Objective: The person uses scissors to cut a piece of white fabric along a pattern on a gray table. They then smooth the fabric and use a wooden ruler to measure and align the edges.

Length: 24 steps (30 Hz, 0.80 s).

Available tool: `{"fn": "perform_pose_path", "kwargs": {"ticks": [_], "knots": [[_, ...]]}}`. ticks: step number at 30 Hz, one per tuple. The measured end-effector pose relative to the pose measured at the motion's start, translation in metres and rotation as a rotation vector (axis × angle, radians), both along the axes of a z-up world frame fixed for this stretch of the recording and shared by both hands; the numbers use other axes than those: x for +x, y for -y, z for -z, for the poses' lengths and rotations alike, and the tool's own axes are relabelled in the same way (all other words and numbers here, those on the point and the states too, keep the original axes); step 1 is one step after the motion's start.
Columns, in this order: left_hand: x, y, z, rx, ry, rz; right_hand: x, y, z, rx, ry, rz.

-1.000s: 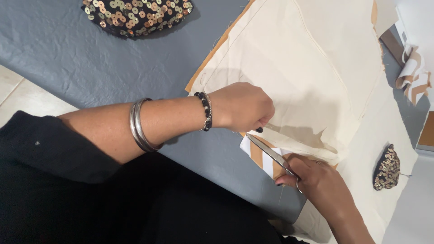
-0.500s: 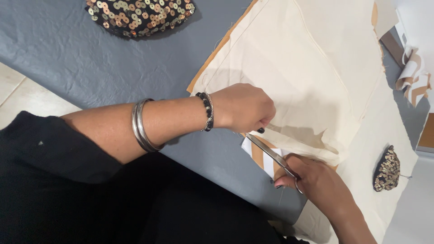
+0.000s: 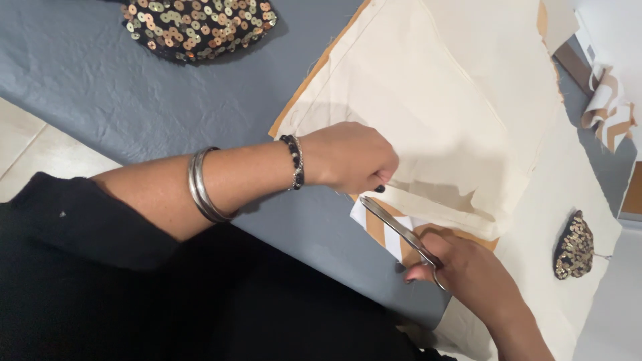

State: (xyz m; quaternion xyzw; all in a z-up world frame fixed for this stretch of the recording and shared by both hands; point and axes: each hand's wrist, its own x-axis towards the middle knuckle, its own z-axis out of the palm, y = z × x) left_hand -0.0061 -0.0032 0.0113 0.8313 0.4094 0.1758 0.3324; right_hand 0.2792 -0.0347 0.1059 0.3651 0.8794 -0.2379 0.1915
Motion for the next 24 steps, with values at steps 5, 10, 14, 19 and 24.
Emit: {"fn": "perform_pose_path", "kwargs": {"ticks": [5, 10, 14, 19, 24], "knots": [[-0.004, 0.002, 0.002, 0.005, 0.072, -0.047, 0.015, 0.002, 0.020, 0.314, 0.001, -0.199], [-0.013, 0.015, -0.005, 0.089, 0.196, -0.073, 0.021, 0.002, 0.024, 0.568, 0.070, -0.330], [-0.013, 0.052, -0.015, 0.219, 0.161, -0.092, 0.026, 0.009, -0.013, 0.258, 0.019, -0.147], [0.002, 0.132, -0.013, 0.707, -0.252, -0.214, 0.080, 0.020, -0.009, 0.053, -0.240, 0.242], [0.005, 0.173, -0.014, 0.617, -0.177, -0.341, 0.063, 0.030, 0.011, 0.364, -0.164, 0.509]]}}
